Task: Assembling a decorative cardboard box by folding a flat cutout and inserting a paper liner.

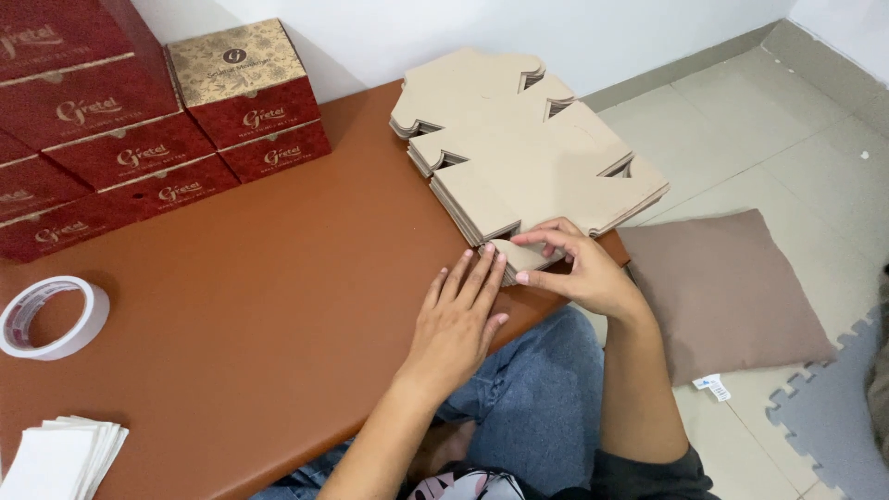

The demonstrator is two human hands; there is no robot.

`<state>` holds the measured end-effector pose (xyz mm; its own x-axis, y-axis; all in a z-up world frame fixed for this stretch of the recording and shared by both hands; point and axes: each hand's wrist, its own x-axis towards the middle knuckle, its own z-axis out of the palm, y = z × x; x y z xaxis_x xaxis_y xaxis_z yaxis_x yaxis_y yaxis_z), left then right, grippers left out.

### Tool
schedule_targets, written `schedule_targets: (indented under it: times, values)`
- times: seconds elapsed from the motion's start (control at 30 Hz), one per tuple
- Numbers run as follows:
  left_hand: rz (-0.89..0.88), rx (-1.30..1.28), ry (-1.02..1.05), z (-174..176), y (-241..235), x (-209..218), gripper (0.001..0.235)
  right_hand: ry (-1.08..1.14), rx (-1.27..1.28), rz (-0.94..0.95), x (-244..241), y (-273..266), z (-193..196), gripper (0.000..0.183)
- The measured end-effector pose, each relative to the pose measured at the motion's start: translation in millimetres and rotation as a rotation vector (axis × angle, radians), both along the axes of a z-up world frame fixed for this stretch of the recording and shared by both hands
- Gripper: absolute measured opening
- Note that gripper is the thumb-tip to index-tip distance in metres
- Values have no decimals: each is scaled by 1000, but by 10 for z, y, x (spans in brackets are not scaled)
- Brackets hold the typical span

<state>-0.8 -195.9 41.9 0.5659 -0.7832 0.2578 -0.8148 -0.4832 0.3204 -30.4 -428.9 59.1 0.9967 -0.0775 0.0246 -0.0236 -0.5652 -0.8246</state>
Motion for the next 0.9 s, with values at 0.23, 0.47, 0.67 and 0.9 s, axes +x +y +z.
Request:
schedule_targets:
  times: [0.23, 0.47, 0.67, 0.9]
  values:
    - [33, 25, -32, -116, -22, -6, 71, 7, 6, 8, 26, -33, -35, 51]
    - [30, 27, -15, -119, -13, -6, 72, -7, -57, -30, 14, 77, 79, 50]
    - [36, 21, -20, -144, -22, -2, 72, -6, -106, -52, 0, 193, 207, 47]
    - [28, 17, -1, -118, -2, -10, 70, -34, -97, -76, -6, 238, 223, 41]
